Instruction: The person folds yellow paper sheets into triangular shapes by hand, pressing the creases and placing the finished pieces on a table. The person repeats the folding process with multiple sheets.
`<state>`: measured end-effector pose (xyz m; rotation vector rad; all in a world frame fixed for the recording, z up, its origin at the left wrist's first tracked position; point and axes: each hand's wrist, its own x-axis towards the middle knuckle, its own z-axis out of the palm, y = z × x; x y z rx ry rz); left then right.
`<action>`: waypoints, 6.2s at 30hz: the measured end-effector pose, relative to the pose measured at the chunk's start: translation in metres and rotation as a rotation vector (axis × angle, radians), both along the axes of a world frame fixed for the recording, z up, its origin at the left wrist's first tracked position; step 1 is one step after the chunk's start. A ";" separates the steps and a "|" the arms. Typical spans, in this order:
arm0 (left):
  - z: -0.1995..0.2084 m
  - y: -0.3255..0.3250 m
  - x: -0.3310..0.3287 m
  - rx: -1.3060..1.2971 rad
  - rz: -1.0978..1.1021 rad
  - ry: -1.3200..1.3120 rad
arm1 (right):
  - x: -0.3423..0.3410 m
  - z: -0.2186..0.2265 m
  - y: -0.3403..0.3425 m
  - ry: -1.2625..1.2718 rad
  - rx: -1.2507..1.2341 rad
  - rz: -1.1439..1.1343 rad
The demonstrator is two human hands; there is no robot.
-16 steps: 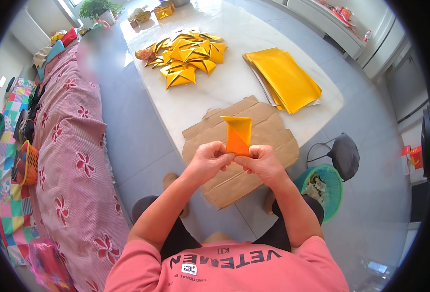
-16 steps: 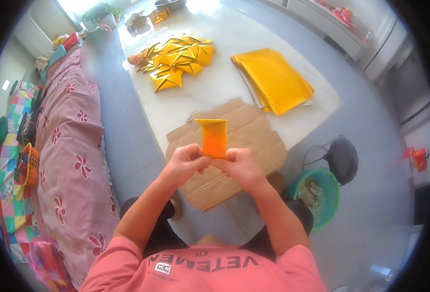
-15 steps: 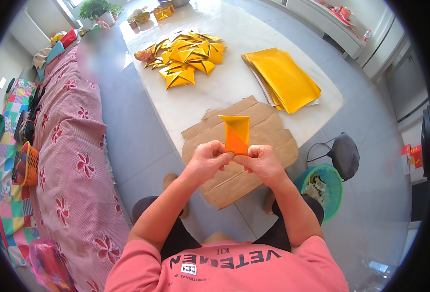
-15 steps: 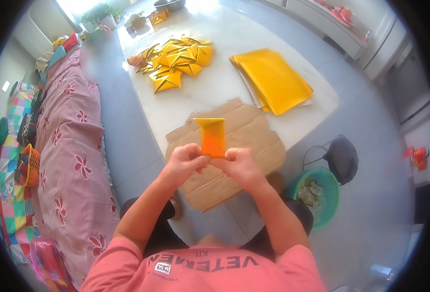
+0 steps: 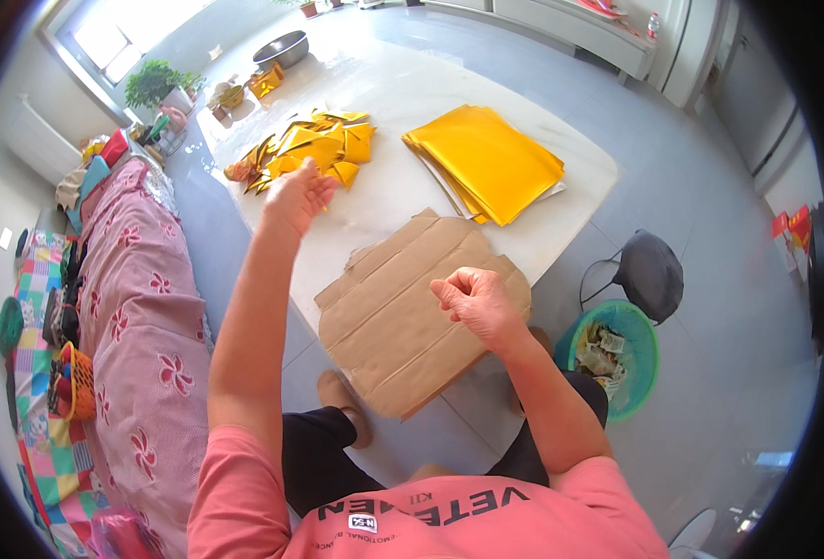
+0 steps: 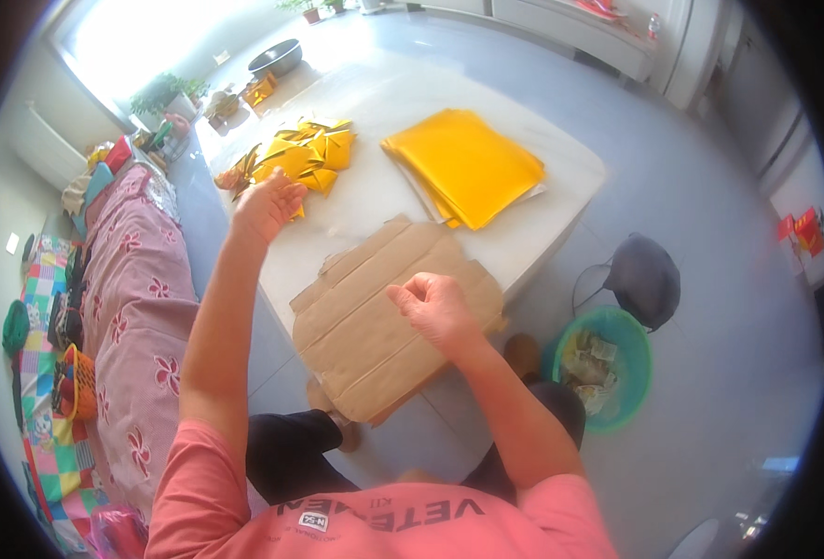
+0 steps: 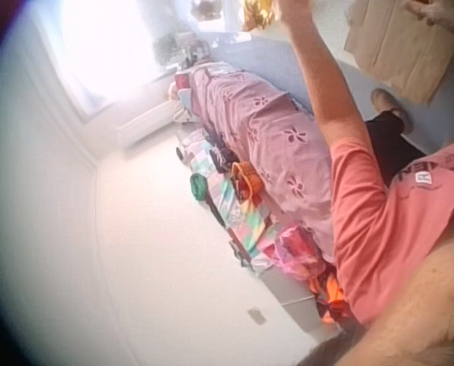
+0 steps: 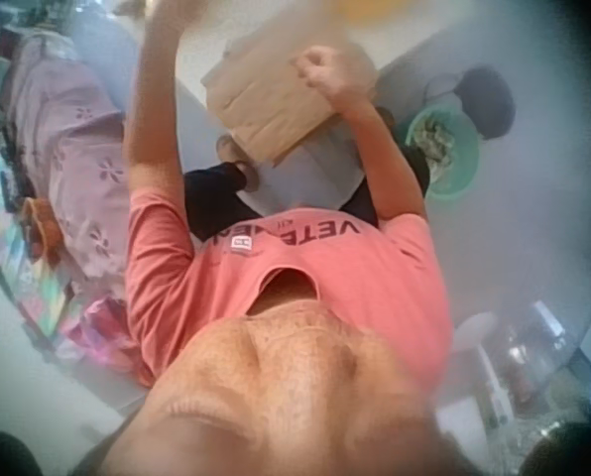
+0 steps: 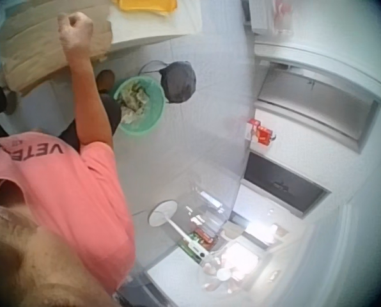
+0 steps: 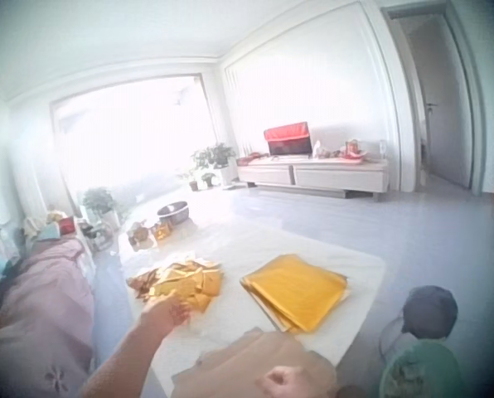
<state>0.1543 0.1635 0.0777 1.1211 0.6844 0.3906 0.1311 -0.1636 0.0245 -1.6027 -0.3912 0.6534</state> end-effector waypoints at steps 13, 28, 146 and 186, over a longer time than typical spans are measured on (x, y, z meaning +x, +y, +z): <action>-0.100 -0.192 0.049 1.614 -0.569 0.048 | 0.019 0.012 -0.035 0.081 0.073 -0.326; -0.118 -0.226 0.050 1.673 -0.808 0.156 | 0.025 0.022 -0.062 0.213 0.195 -0.335; -0.058 -0.180 -0.197 1.553 -0.847 0.145 | -0.028 0.025 -0.038 -1.014 -0.299 0.703; -0.060 -0.087 -0.191 0.690 -0.400 0.624 | 0.020 -0.038 -0.028 -0.182 -0.435 0.010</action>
